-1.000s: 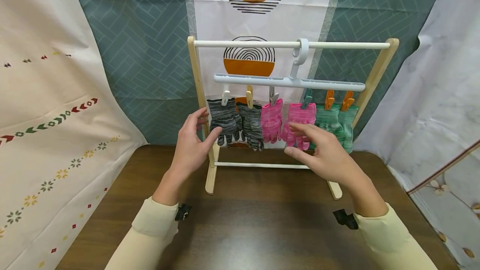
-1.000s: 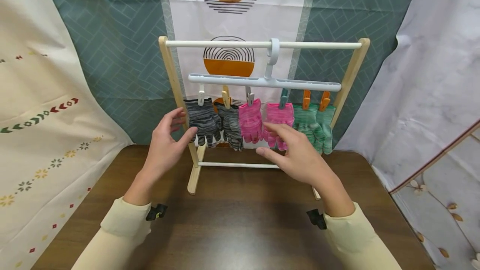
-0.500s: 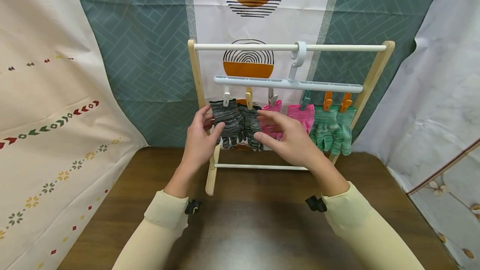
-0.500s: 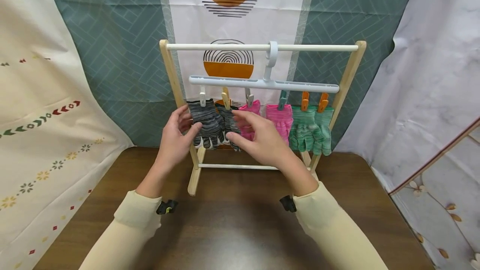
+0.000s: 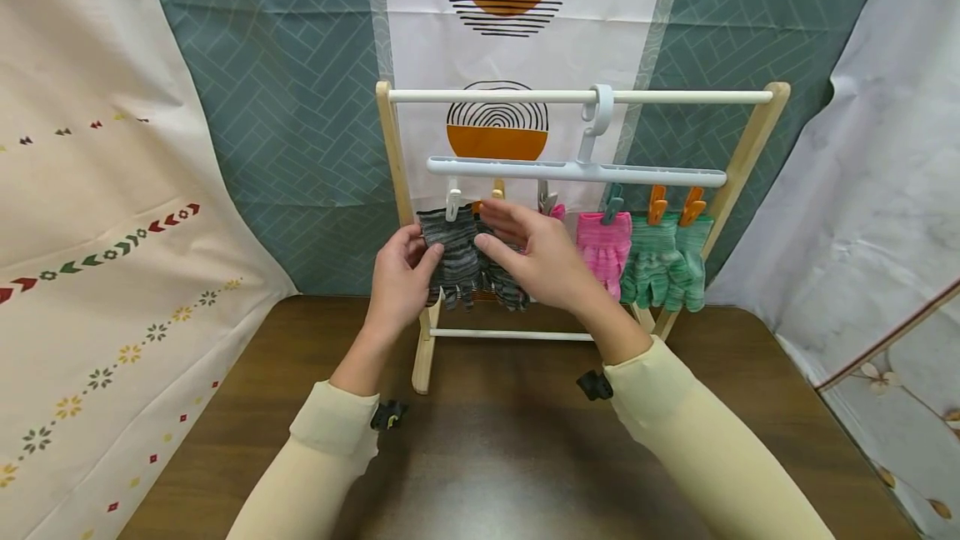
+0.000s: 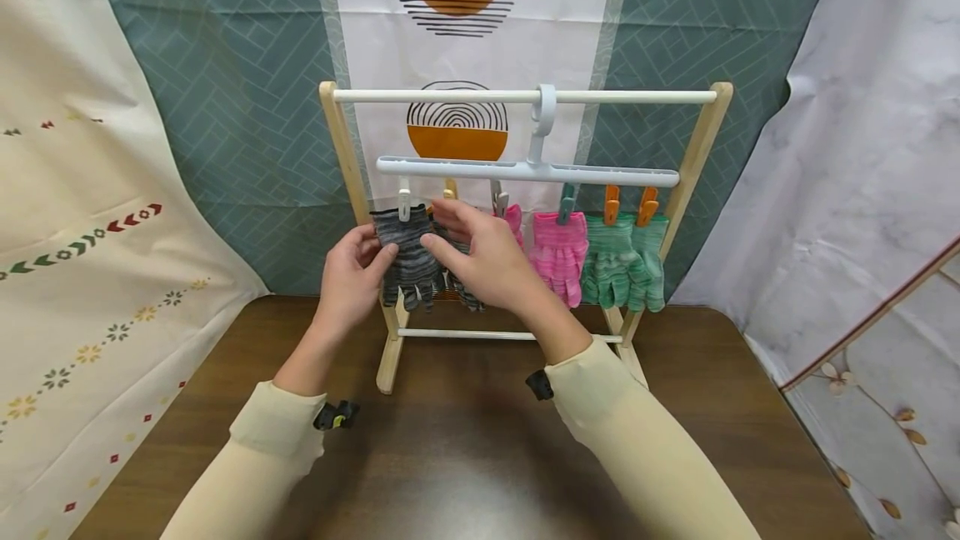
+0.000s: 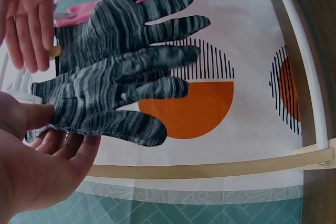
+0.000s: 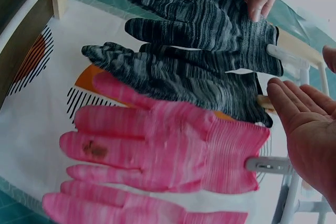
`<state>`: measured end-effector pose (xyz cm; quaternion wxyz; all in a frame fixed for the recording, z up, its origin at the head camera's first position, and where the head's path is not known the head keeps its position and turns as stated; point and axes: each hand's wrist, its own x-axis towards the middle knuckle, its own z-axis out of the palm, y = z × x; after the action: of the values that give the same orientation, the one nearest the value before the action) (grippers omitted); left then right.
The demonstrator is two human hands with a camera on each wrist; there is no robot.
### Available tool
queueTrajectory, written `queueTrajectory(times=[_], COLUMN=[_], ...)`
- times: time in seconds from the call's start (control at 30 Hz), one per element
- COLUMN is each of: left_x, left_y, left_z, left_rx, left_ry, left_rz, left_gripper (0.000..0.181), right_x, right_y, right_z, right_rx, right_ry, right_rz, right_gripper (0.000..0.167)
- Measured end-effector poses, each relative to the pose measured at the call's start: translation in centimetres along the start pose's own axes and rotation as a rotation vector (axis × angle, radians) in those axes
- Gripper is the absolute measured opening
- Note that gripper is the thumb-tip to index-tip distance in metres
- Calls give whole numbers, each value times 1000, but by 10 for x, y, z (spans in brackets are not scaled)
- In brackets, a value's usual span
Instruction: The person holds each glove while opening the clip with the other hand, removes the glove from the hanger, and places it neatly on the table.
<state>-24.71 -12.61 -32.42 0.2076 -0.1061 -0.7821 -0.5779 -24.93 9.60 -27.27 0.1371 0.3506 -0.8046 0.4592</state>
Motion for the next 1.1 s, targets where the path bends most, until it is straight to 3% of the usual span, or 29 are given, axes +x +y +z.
queueTrajectory(times=[0.27,0.6,1.1], left_x=[-1,-8,-12], left_y=[1,3,-1], left_z=[-1,-1,-1], left_rx=[-42,-144,-146], left_ry=[-8,-44,-77], left_rz=[19,2,5], left_gripper=[29,27,25], right_x=[13,25,34], right_y=[-3,-10,-9], right_z=[10,24,38], right_rx=[45,80,184], right_ry=[-5,12,139], right_rz=[-16,-39,23], right_gripper=[58,54,36])
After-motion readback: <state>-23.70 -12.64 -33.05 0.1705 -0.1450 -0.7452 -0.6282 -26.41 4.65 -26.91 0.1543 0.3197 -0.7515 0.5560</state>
